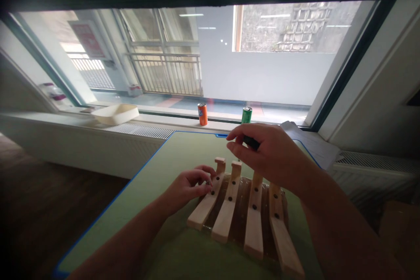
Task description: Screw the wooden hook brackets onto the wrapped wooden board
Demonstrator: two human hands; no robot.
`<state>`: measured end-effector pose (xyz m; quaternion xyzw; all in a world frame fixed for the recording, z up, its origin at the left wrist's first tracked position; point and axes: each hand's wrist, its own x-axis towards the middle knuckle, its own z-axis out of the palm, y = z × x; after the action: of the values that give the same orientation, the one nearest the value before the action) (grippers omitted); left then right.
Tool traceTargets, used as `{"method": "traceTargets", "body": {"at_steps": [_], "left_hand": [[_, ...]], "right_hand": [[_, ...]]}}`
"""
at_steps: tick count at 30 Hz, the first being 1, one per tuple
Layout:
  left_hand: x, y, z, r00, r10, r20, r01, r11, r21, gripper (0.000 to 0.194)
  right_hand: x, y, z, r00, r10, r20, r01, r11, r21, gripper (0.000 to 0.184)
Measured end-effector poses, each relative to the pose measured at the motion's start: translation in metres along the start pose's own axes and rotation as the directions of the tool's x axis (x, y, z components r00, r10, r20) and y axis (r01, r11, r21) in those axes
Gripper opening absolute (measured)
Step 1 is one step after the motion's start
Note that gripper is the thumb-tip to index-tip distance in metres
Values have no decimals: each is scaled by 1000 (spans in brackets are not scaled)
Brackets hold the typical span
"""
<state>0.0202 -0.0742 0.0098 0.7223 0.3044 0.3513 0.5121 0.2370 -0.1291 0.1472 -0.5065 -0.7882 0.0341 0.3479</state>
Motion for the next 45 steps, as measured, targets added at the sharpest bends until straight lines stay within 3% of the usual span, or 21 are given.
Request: {"method": "traceTargets", "body": {"at_steps": [5,10,13,17,19,21,24,29,34,40,45], "left_hand": [[0,1,1,999,33,9,-33,998,62,11],[3,1,2,995,78,69,-78,997,5,8],[6,-1,3,992,89,88,-86,995,-47,8],[9,-7,1,990,100,94,-95,994,-59,8],[9,-10,0,989,105,104,-101,994,-42,7],[10,-11,-1,987,118,108,-117,993,-19,8],[10,-12,-1,983,145,113,-146,989,-7,9],[11,-12,1,978,154,138,-145,986,-77,11],[11,-12,0,977,169,132,-156,982,-102,12],[12,-10,0,972,175,156,-154,978,-137,14],[12,-13,0,971,174,164,-150,977,-152,16]], "right_hand": [[0,-5,7,996,-17,91,8,995,100,17],[0,-6,14,968,-41,248,-74,897,437,18],[-4,-8,20,966,-7,260,-181,701,690,21],[-7,-15,33,975,52,214,-220,283,934,45],[-4,-19,38,975,71,212,-222,186,957,46],[2,-23,44,975,101,198,-211,144,967,44],[13,-30,55,974,171,150,-178,159,971,43],[18,-40,78,962,270,43,-150,390,908,41],[17,-44,89,950,295,103,-204,335,920,41],[22,-44,96,947,295,126,-237,379,894,41],[23,-42,100,940,317,122,-237,355,904,40]]}}
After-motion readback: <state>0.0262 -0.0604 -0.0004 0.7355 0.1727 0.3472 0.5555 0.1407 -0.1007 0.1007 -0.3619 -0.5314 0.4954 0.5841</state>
